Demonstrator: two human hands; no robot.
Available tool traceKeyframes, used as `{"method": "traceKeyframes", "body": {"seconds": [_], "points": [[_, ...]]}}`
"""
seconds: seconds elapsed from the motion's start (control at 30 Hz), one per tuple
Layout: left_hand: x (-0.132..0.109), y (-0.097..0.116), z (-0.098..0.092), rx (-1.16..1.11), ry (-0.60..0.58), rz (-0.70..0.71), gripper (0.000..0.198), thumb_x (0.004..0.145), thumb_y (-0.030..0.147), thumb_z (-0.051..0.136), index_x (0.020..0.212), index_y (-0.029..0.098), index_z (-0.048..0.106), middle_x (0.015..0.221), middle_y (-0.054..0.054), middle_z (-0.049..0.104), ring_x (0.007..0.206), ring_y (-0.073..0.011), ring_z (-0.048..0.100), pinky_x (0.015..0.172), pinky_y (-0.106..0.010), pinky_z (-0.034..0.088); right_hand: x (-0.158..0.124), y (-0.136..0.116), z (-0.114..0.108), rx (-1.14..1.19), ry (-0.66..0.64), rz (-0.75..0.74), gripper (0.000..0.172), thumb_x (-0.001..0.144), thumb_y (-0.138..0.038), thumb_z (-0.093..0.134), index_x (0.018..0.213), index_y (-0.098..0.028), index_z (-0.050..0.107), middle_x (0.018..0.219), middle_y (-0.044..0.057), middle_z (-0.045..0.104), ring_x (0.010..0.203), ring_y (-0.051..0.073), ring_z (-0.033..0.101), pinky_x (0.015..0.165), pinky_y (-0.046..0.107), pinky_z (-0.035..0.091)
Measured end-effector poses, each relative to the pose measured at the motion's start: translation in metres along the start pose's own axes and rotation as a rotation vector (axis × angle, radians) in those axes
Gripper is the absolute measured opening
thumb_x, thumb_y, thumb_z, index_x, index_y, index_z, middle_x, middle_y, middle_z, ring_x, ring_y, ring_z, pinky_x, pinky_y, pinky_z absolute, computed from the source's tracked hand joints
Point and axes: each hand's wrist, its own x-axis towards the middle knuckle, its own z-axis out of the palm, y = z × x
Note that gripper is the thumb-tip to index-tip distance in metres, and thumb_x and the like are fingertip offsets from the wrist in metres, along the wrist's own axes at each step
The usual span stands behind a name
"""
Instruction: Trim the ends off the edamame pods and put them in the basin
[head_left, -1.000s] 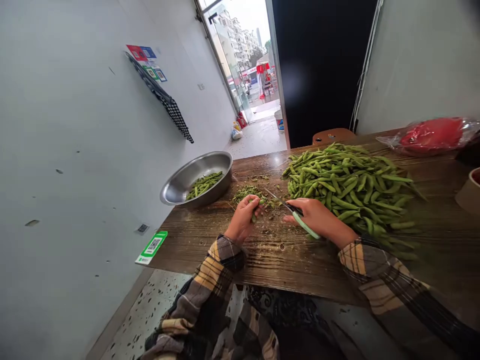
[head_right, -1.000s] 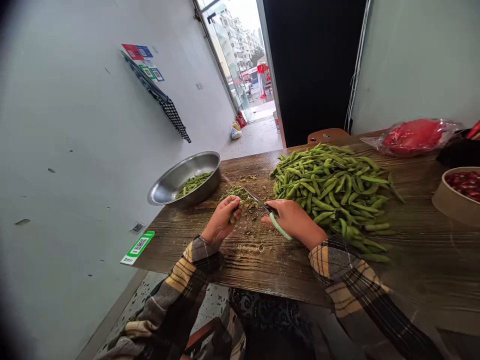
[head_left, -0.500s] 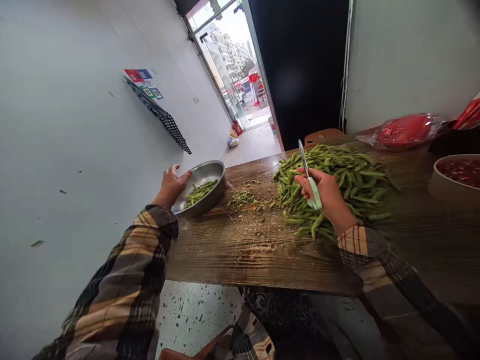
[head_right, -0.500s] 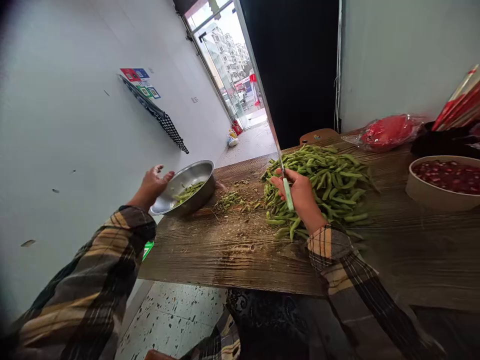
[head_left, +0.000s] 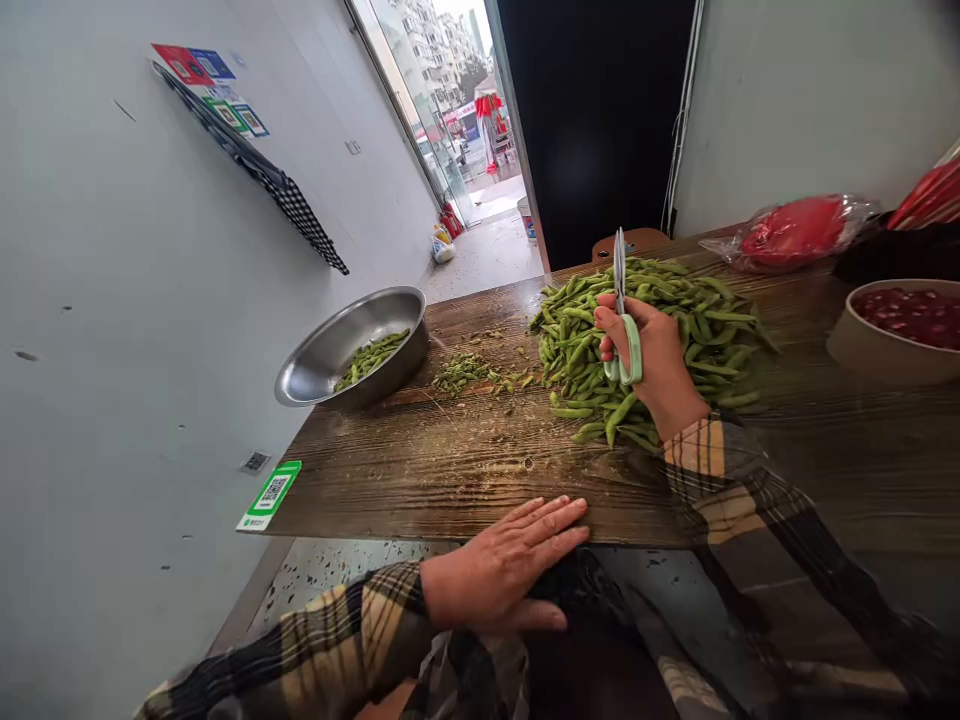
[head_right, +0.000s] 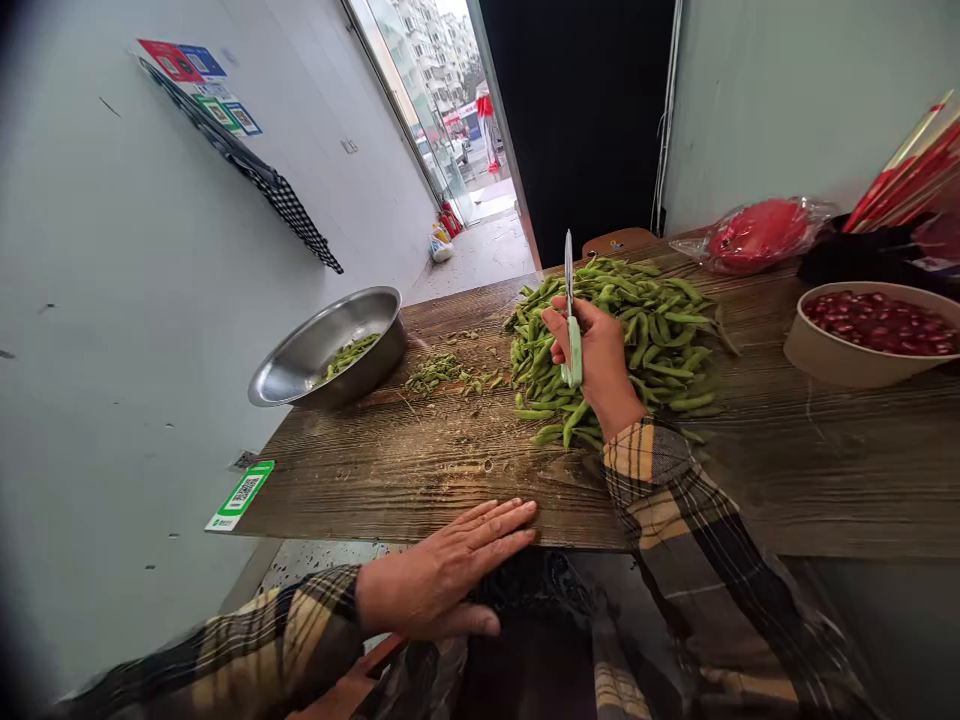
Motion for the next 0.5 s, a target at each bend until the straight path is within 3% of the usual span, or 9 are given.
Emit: {"method": "traceKeyframes", "body": {"seconds": [0.13, 0.27, 0.4, 0.5], "points": [[0.001, -0.035, -0.002, 0.029, 0.069, 0.025, 0.074, 0.09, 0.054, 0.045, 0.15, 0.016, 0.025, 0.159, -0.013, 0.018, 0.148, -0.0261, 0.014, 0.121, -0.045, 0.015, -0.002, 0.002, 0.002, -0.021, -0.013, 0.025, 0.045, 0.065, -0.048, 0.078, 0.098, -0.019, 0.067, 0.071, -0.004, 0.058, 0.047, 0.006, 0.049, 0.038, 0.019, 0.043], [0.01, -0.097, -0.018, 0.078, 0.199, -0.073, 0.065, 0.094, 0.048, 0.041, 0.15, 0.018, 0.027, 0.159, -0.013, 0.02, 0.147, -0.0248, 0.017, 0.12, -0.046, 0.018, -0.002, 0.003, 0.002, -0.045, -0.005, 0.048, 0.046, 0.065, -0.048, 0.078, 0.099, -0.019, 0.067, 0.069, -0.004, 0.057, 0.048, 0.007, 0.05, 0.039, 0.018, 0.043], [0.044, -0.168, -0.045, 0.105, 0.322, -0.175, 0.058, 0.095, 0.046, 0.035, 0.145, 0.016, 0.036, 0.156, -0.014, 0.029, 0.146, -0.0235, 0.023, 0.119, -0.045, 0.022, -0.001, 0.006, 0.002, -0.087, -0.002, 0.039, 0.048, 0.065, -0.05, 0.078, 0.1, -0.02, 0.067, 0.068, -0.004, 0.056, 0.048, 0.007, 0.049, 0.039, 0.019, 0.044], [0.067, -0.194, -0.067, 0.083, 0.494, -0.343, 0.058, 0.096, 0.049, 0.032, 0.139, 0.011, 0.044, 0.149, -0.018, 0.04, 0.141, -0.0252, 0.033, 0.117, -0.045, 0.028, -0.001, 0.009, 0.0, -0.131, -0.019, 0.051, 0.047, 0.065, -0.051, 0.078, 0.098, -0.019, 0.068, 0.071, -0.003, 0.058, 0.05, 0.008, 0.05, 0.04, 0.021, 0.046]]}}
